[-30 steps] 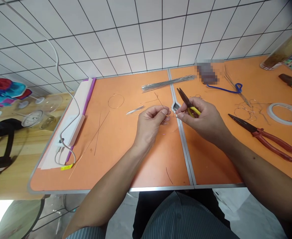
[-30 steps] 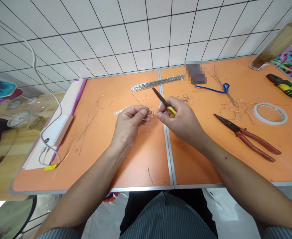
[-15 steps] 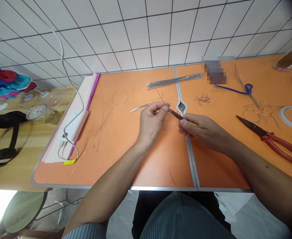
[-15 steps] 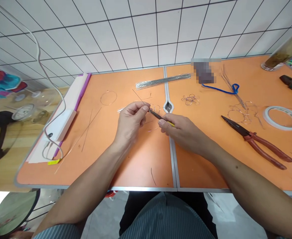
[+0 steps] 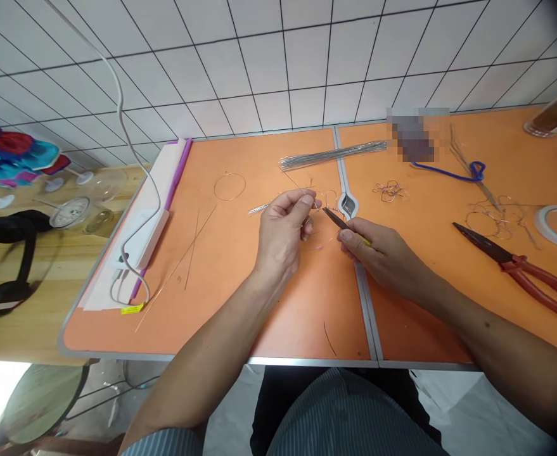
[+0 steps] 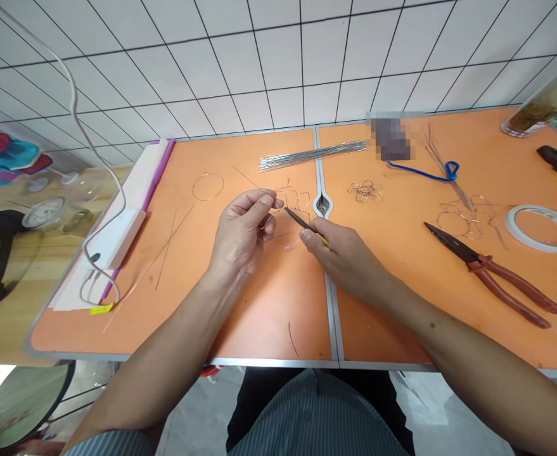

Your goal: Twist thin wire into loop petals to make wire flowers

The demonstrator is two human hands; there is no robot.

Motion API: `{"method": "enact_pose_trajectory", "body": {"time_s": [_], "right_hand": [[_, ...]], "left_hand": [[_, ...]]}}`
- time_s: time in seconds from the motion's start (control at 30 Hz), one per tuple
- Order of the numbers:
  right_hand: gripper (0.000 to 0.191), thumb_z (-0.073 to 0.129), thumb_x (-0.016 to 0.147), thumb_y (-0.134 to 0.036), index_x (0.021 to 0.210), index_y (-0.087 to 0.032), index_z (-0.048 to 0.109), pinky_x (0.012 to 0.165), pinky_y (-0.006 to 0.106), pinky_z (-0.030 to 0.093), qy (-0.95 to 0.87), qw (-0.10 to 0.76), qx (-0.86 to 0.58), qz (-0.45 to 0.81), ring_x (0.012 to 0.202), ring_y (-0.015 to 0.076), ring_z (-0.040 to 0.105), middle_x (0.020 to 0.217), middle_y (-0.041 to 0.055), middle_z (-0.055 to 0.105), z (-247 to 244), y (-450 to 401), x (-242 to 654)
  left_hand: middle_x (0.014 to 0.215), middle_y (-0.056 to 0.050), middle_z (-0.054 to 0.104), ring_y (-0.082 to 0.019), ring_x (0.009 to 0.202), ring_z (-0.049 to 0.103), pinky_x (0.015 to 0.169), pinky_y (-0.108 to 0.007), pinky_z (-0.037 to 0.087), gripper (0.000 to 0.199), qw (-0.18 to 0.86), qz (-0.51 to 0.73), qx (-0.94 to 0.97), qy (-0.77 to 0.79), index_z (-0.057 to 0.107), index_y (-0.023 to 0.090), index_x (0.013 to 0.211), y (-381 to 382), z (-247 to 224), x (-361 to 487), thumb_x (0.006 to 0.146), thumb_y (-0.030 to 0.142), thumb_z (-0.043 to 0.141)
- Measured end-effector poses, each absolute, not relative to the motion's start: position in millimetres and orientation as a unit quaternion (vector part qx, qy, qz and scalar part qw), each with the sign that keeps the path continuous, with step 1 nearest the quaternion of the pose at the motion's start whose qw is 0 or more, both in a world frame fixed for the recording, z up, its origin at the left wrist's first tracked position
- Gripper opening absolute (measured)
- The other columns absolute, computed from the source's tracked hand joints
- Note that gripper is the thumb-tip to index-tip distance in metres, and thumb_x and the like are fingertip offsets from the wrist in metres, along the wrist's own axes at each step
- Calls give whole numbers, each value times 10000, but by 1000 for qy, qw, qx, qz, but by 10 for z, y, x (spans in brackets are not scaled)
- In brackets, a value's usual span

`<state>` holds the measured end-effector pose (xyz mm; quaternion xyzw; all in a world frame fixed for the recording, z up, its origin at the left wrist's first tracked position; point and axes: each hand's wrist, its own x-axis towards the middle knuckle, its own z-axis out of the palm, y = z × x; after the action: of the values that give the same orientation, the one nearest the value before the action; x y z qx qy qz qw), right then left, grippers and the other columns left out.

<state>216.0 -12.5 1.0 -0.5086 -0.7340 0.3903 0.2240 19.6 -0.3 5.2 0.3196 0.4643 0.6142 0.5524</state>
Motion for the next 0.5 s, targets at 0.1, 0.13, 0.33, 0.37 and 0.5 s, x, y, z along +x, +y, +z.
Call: {"method": "enact_pose_trajectory", "body": {"time_s": [0.1,0.13,0.33,0.37,0.5], "right_hand": [[395,474,1148,-515,864,-247,531,642,335,355,-731,221,-513,392,699,179,512,754,-24,569,6,-124,2159],[392,477,1145,-516,868,-245,537,639,335,350,-730,219,-514,394,700,179,514,759,-22,577,2,-123,2161],[403,489,1137,-534,871,-241,568,642,328,349,-728,221,-509,402,701,174,492,748,-23,542,-21,-111,2176],[403,491,1136,-536,875,-240,577,641,326,352,-724,223,-507,411,704,174,497,750,-23,545,-22,-108,2177],[408,506,1127,-553,893,-233,608,644,321,377,-709,229,-487,456,699,166,525,770,-21,578,-19,-88,2182]], "left_hand": [[924,-14,772,-53,514,495,481,-234,357,110,553,609,321,470,782,199,925,-15,70,213,890,290,832],[920,-13,770,-51,514,495,481,-229,360,104,554,607,322,470,779,195,930,-18,77,216,895,282,823],[911,-12,757,-48,505,497,478,-223,360,60,559,603,326,467,764,175,932,-22,103,214,933,235,765],[908,-11,757,-48,505,496,478,-224,360,57,559,602,327,467,763,176,931,-21,104,213,936,233,760],[910,-12,764,-47,505,492,479,-223,360,59,559,602,332,465,759,180,930,-16,102,208,938,239,756]]}}
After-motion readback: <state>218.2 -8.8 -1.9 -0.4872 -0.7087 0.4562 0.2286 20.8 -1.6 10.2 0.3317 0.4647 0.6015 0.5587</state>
